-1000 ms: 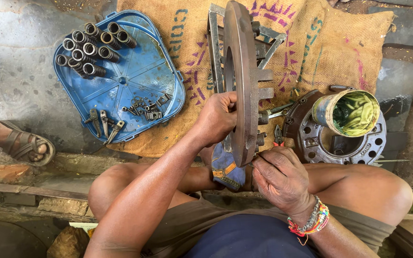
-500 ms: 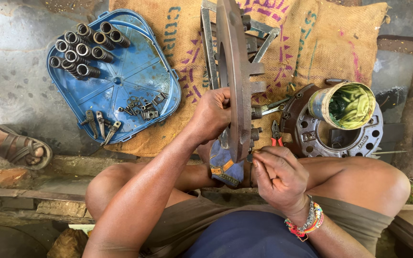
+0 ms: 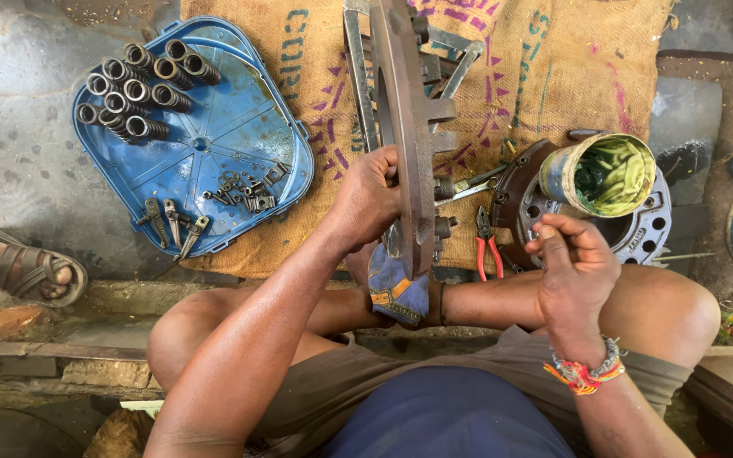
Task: The person sits on the floor and assembles a mechanical component, likely a clutch plate, by inserting small metal pieces into slots. They use a wrench to tighten the pieces and a cloth to wipe the component. The person also applies a green substance from a can to the parts.
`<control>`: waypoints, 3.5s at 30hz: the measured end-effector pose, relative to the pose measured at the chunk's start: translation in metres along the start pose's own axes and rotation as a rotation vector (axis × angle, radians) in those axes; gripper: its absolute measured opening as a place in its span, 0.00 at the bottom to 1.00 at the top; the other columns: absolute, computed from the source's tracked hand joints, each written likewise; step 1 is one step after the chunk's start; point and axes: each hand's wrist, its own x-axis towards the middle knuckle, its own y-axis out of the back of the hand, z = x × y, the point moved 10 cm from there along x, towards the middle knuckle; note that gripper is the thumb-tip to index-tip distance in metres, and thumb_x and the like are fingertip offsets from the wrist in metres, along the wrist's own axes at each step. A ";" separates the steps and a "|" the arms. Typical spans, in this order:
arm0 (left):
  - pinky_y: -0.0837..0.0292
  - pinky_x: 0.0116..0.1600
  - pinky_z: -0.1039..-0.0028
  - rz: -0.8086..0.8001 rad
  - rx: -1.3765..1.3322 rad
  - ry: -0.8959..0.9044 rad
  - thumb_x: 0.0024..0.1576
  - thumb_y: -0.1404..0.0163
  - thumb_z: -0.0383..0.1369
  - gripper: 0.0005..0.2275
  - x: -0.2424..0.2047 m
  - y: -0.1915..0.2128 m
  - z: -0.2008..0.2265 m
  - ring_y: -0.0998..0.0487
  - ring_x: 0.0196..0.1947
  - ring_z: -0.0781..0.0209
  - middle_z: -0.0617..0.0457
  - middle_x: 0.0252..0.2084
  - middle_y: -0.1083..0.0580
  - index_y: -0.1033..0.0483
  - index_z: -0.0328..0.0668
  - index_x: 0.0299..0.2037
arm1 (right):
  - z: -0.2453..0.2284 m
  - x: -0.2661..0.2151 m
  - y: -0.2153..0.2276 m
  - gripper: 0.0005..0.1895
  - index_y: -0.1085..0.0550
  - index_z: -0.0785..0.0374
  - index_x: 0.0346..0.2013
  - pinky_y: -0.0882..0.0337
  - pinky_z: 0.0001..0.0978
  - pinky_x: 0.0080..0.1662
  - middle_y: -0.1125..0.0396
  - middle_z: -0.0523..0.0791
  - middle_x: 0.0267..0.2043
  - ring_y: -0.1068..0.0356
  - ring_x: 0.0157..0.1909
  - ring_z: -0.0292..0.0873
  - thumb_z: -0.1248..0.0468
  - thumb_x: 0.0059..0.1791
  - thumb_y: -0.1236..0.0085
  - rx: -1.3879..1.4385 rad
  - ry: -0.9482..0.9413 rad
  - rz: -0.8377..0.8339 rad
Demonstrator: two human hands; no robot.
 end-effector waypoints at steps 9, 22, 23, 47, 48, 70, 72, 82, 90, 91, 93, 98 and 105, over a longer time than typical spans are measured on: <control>0.23 0.43 0.80 0.000 0.021 0.002 0.56 0.42 0.23 0.08 -0.003 0.002 0.007 0.22 0.36 0.74 0.59 0.36 0.21 0.22 0.38 0.45 | 0.039 0.022 -0.003 0.07 0.24 0.69 0.49 0.28 0.20 0.40 0.28 0.43 0.41 0.30 0.36 0.31 0.74 0.55 0.43 -0.047 -0.197 -0.058; 0.24 0.41 0.73 0.058 0.228 -0.044 0.53 0.53 0.19 0.11 -0.002 0.063 0.000 0.24 0.36 0.64 0.55 0.37 0.26 0.25 0.39 0.43 | -0.074 0.009 0.091 0.07 0.25 0.71 0.51 0.28 0.21 0.47 0.26 0.45 0.44 0.28 0.42 0.32 0.72 0.58 0.43 -0.263 0.127 0.101; 0.26 0.38 0.72 0.097 0.208 0.019 0.54 0.51 0.18 0.09 -0.006 0.077 -0.008 0.25 0.35 0.63 0.53 0.37 0.25 0.24 0.36 0.42 | -0.089 0.001 0.111 0.07 0.25 0.71 0.52 0.27 0.20 0.47 0.26 0.45 0.44 0.28 0.42 0.31 0.72 0.59 0.42 -0.262 0.169 0.134; 0.38 0.73 0.53 0.380 0.141 -0.135 0.73 0.52 0.44 0.24 -0.077 0.188 -0.005 0.32 0.69 0.49 0.49 0.66 0.34 0.35 0.34 0.71 | 0.146 -0.144 0.309 0.08 0.21 0.65 0.42 0.27 0.30 0.38 0.23 0.47 0.37 0.25 0.35 0.35 0.68 0.50 0.42 -0.532 -0.111 0.214; 0.38 0.73 0.53 0.403 0.168 -0.131 0.72 0.52 0.44 0.24 -0.088 0.194 -0.003 0.32 0.68 0.49 0.48 0.65 0.33 0.35 0.34 0.70 | 0.180 -0.128 0.310 0.08 0.21 0.66 0.43 0.27 0.30 0.38 0.23 0.47 0.37 0.26 0.35 0.35 0.68 0.51 0.44 -0.368 -0.200 0.246; 0.31 0.64 0.57 0.335 1.036 0.287 0.59 0.46 0.44 0.24 -0.195 0.088 -0.023 0.25 0.58 0.44 0.43 0.55 0.26 0.28 0.37 0.61 | 0.403 -0.017 0.298 0.10 0.22 0.68 0.42 0.26 0.40 0.33 0.24 0.53 0.38 0.23 0.34 0.48 0.65 0.54 0.47 -0.358 -1.157 0.258; 0.31 0.63 0.57 0.293 1.086 0.306 0.58 0.45 0.44 0.24 -0.199 0.077 -0.030 0.25 0.58 0.44 0.43 0.54 0.25 0.28 0.37 0.60 | 0.406 -0.022 0.298 0.09 0.23 0.68 0.41 0.26 0.39 0.34 0.24 0.52 0.38 0.24 0.34 0.48 0.65 0.54 0.48 -0.343 -1.160 0.258; 0.28 0.59 0.58 0.101 1.235 0.282 0.52 0.42 0.44 0.24 -0.184 0.023 -0.056 0.22 0.53 0.42 0.40 0.49 0.22 0.25 0.38 0.55 | 0.406 -0.017 0.309 0.07 0.26 0.67 0.40 0.28 0.36 0.35 0.27 0.50 0.36 0.27 0.34 0.45 0.66 0.54 0.48 -0.295 -1.122 0.323; 0.26 0.56 0.59 -0.030 1.266 0.219 0.49 0.41 0.44 0.24 -0.184 -0.014 -0.088 0.20 0.50 0.40 0.38 0.47 0.20 0.24 0.38 0.53 | 0.406 -0.017 0.312 0.05 0.28 0.65 0.40 0.29 0.34 0.36 0.30 0.47 0.35 0.29 0.33 0.43 0.66 0.55 0.49 -0.241 -1.135 0.377; 0.26 0.57 0.59 -0.041 1.302 0.233 0.50 0.41 0.45 0.24 -0.180 -0.020 -0.094 0.20 0.51 0.40 0.38 0.48 0.20 0.24 0.39 0.54 | 0.405 -0.022 0.316 0.05 0.28 0.65 0.40 0.30 0.34 0.36 0.30 0.47 0.34 0.30 0.33 0.43 0.66 0.55 0.49 -0.213 -1.144 0.391; 0.27 0.58 0.58 -0.062 1.310 0.331 0.52 0.41 0.45 0.26 -0.169 -0.031 -0.100 0.22 0.53 0.39 0.38 0.50 0.22 0.28 0.40 0.57 | 0.406 -0.024 0.316 0.04 0.28 0.65 0.39 0.30 0.34 0.36 0.30 0.47 0.34 0.30 0.33 0.42 0.66 0.55 0.50 -0.080 -1.140 0.424; 0.28 0.59 0.55 -0.181 1.393 0.715 0.54 0.42 0.44 0.36 -0.139 -0.085 -0.125 0.23 0.55 0.39 0.36 0.51 0.22 0.44 0.48 0.72 | 0.414 -0.045 0.287 0.03 0.30 0.64 0.39 0.31 0.32 0.37 0.32 0.45 0.33 0.32 0.33 0.41 0.67 0.55 0.50 0.564 -1.096 0.456; 0.27 0.55 0.54 -0.303 1.539 0.458 0.58 0.48 0.32 0.18 -0.112 -0.109 -0.167 0.23 0.53 0.39 0.40 0.55 0.25 0.29 0.49 0.60 | 0.358 -0.063 0.271 0.03 0.32 0.63 0.38 0.32 0.31 0.38 0.34 0.43 0.32 0.34 0.33 0.39 0.67 0.56 0.51 1.133 -0.906 0.375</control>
